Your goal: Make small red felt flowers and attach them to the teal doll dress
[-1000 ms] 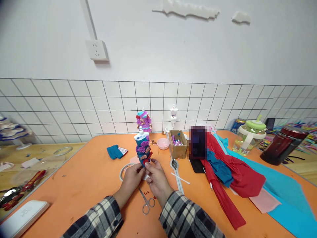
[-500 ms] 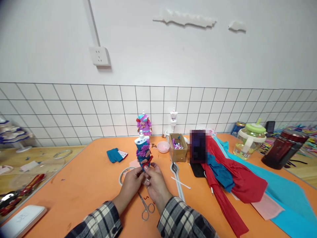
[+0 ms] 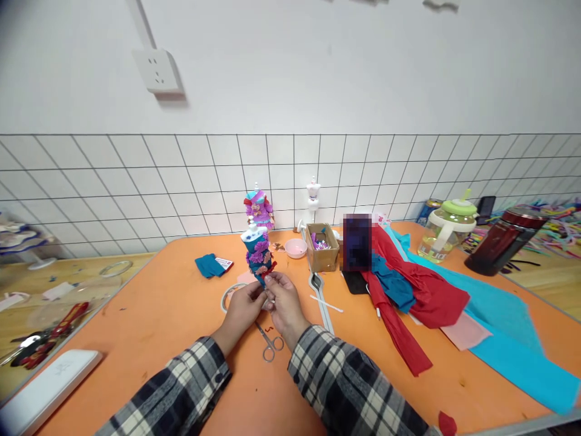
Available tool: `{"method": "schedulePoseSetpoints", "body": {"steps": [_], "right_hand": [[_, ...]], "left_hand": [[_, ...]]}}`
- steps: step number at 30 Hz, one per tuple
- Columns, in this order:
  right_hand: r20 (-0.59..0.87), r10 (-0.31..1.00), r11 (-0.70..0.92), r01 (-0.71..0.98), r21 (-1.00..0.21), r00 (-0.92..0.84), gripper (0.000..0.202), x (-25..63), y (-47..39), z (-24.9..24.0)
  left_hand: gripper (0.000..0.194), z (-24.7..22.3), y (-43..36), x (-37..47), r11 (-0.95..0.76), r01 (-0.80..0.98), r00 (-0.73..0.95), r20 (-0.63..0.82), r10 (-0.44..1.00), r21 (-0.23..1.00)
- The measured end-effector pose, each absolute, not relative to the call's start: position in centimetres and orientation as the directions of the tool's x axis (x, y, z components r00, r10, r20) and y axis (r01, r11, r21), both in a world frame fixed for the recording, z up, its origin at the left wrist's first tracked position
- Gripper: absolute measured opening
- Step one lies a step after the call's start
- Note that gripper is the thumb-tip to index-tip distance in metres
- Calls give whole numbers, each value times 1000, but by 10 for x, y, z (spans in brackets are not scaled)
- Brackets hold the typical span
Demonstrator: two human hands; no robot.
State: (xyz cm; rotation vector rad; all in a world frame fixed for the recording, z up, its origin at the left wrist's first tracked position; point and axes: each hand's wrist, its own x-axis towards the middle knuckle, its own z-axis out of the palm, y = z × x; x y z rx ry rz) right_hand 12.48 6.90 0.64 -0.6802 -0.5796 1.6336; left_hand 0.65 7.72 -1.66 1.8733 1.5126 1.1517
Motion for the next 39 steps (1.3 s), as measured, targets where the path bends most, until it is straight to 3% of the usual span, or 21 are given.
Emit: {"method": "schedulePoseSetpoints", "body": {"steps": [3, 6, 9, 11, 13, 16, 21, 32, 39], "right_hand": [[-115, 991, -134, -682, -719, -74, 48, 124, 69, 7], [-120, 992, -113, -666, -737, -36, 50, 122, 69, 8], [-116, 993, -103, -648, -755, -23, 48, 122, 68, 8], [-107, 994, -93, -635, -767, -17, 46, 121, 68, 8], [-97, 995, -80, -616, -784, -6, 44, 121, 68, 8], [-78, 997, -47, -577, -815, 30, 44, 120, 67, 8], [-36, 997, 2, -523, -852, 62, 43, 119, 68, 6], [34, 992, 85, -435, -896, 124, 41, 120, 71, 3], [-42, 999, -42, -534, -844, -12, 44, 124, 70, 5]], "left_hand": [[28, -19, 78, 5, -280, 511, -26, 340, 940, 813], [45, -20, 79, 2, -258, 472, -194, 384, 903, 843], [50, -11, 81, -8, -319, 396, -321, 455, 831, 861], [44, 1, 83, -15, -466, 233, -243, 515, 822, 853], [44, 13, 86, -22, -479, 168, -99, 498, 861, 862], [50, 26, 87, -28, -450, 205, -28, 465, 885, 869], [48, 32, 87, -24, -401, 325, -111, 455, 883, 857], [44, 44, 86, -13, -284, 413, -203, 391, 898, 866], [42, 53, 85, -12, -295, 454, -167, 406, 899, 841]]}}
